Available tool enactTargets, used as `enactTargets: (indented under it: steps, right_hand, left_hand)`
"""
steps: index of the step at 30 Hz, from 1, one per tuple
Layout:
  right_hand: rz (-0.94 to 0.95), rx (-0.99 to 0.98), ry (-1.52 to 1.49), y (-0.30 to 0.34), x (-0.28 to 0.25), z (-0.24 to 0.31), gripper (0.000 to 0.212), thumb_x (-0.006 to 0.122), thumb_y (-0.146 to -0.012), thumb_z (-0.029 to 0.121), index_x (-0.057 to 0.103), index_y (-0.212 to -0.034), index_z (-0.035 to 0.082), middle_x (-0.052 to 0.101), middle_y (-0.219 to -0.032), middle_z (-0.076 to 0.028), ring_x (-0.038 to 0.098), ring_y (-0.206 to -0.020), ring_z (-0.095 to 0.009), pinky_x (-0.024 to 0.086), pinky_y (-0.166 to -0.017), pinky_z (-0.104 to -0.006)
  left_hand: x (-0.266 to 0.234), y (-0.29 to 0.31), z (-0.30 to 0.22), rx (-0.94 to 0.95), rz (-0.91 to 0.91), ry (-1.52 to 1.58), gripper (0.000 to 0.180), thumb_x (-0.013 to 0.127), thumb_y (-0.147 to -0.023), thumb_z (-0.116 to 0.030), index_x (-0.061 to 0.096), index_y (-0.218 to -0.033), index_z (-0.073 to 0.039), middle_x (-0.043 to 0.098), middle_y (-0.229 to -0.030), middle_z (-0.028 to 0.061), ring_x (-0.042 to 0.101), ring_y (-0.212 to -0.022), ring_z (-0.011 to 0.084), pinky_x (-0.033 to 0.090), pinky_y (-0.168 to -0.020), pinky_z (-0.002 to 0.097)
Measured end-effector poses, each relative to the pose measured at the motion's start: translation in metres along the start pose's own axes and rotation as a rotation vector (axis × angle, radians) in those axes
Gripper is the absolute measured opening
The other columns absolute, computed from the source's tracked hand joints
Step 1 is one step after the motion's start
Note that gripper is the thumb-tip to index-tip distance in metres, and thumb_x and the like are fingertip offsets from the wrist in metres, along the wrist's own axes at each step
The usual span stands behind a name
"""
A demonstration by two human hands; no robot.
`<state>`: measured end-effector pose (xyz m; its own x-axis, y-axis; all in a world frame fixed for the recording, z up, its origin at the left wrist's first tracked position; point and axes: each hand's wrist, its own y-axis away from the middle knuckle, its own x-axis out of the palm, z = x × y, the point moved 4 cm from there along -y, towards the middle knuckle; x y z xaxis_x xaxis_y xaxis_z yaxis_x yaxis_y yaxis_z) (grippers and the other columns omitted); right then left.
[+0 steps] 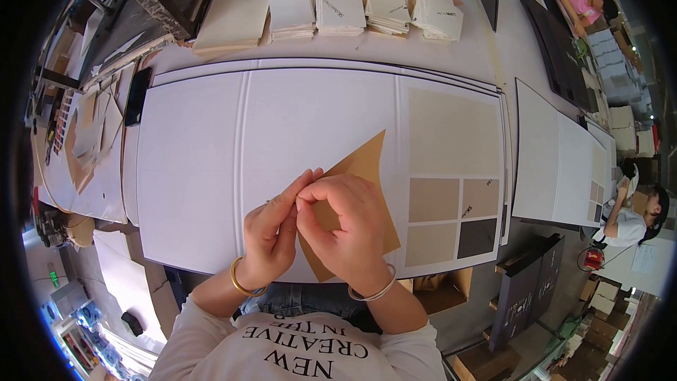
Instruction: Peeling adhesive backing from color sample cards and sticking them into a sample book folder.
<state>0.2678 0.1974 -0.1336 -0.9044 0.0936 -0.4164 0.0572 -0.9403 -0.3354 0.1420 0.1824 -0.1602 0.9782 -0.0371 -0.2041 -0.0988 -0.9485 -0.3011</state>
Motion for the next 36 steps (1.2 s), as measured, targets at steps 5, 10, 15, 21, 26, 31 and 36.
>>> enactTargets:
  steps: [5,10,15,21,26,31,36]
  right_hand:
    - [-0.004,-0.016,-0.005,0.0,0.0,-0.001,0.014,0.068,-0.072,-0.002,0.061,-0.081,0.007,0.062,-0.077,-0.002,0.059,-0.072,-0.018,0.045,-0.07,-0.0297]
    - [0.011,-0.001,-0.054,0.0,-0.002,-0.002,0.013,0.064,-0.073,-0.006,0.057,-0.081,0.003,0.058,-0.077,-0.003,0.056,-0.072,-0.014,0.045,-0.068,-0.0266]
    - [0.198,0.326,-0.455,0.003,-0.007,-0.013,0.011,0.064,-0.074,0.0,0.056,-0.079,0.005,0.058,-0.073,-0.001,0.055,-0.071,-0.01,0.042,-0.068,-0.0247]
    - [0.331,0.546,-1.136,0.013,-0.01,-0.029,0.014,0.06,-0.081,0.015,0.053,-0.078,0.004,0.055,-0.082,-0.003,0.051,-0.078,-0.013,0.039,-0.07,-0.0243]
    - [0.167,0.703,-1.884,0.016,-0.01,-0.05,0.012,0.053,-0.086,0.017,0.049,-0.088,0.005,0.052,-0.08,-0.005,0.05,-0.077,-0.016,0.042,-0.071,-0.0281]
    - [0.319,0.214,-1.056,-0.004,-0.001,-0.024,0.053,0.061,-0.077,-0.008,0.052,-0.127,0.007,0.052,-0.128,-0.01,0.053,-0.11,-0.023,0.046,-0.089,-0.0361]
    - [0.246,-0.266,-0.704,-0.011,0.001,-0.03,0.024,0.075,-0.077,0.004,0.062,-0.097,0.006,0.054,-0.128,-0.018,0.05,-0.121,-0.029,0.043,-0.097,-0.0396]
  left_hand:
    - [0.001,0.002,0.004,0.01,0.012,0.01,0.048,0.049,-0.084,0.013,0.055,-0.13,0.001,0.068,-0.109,0.0168,0.065,-0.07,0.0218,0.051,-0.065,0.0258]
    - [0.006,0.003,0.003,-0.072,-0.061,0.285,0.04,0.046,-0.09,0.009,0.056,-0.128,0.002,0.064,-0.118,0.0168,0.067,-0.085,0.0176,0.053,-0.07,0.0245]
    - [-0.011,-0.008,0.009,0.155,0.041,0.216,0.031,0.056,-0.084,0.011,0.067,-0.111,0.0,0.057,-0.122,0.0168,0.065,-0.085,0.0171,0.055,-0.064,0.0236]
    - [-0.024,-0.014,-0.01,0.51,-0.079,0.05,0.017,0.075,-0.073,-0.004,0.074,-0.087,-0.014,0.059,-0.113,0.0104,0.062,-0.091,0.0231,0.053,-0.081,0.0355]
    - [-0.035,-0.019,-0.022,0.642,-0.055,-0.022,0.009,0.069,-0.081,-0.012,0.064,-0.088,-0.014,0.065,-0.104,0.006,0.065,-0.094,0.0264,0.042,-0.1,0.05]
    - [-0.029,-0.027,-0.027,0.639,0.029,-0.012,0.022,0.068,-0.081,-0.005,0.054,-0.095,-0.013,0.068,-0.094,0.0028,0.065,-0.086,0.0222,0.049,-0.089,0.0438]
    - [-0.038,-0.023,-0.029,0.549,0.069,0.02,0.023,0.067,-0.081,0.0,0.054,-0.095,-0.013,0.067,-0.093,0.0035,0.062,-0.079,0.0201,0.05,-0.079,0.0371]
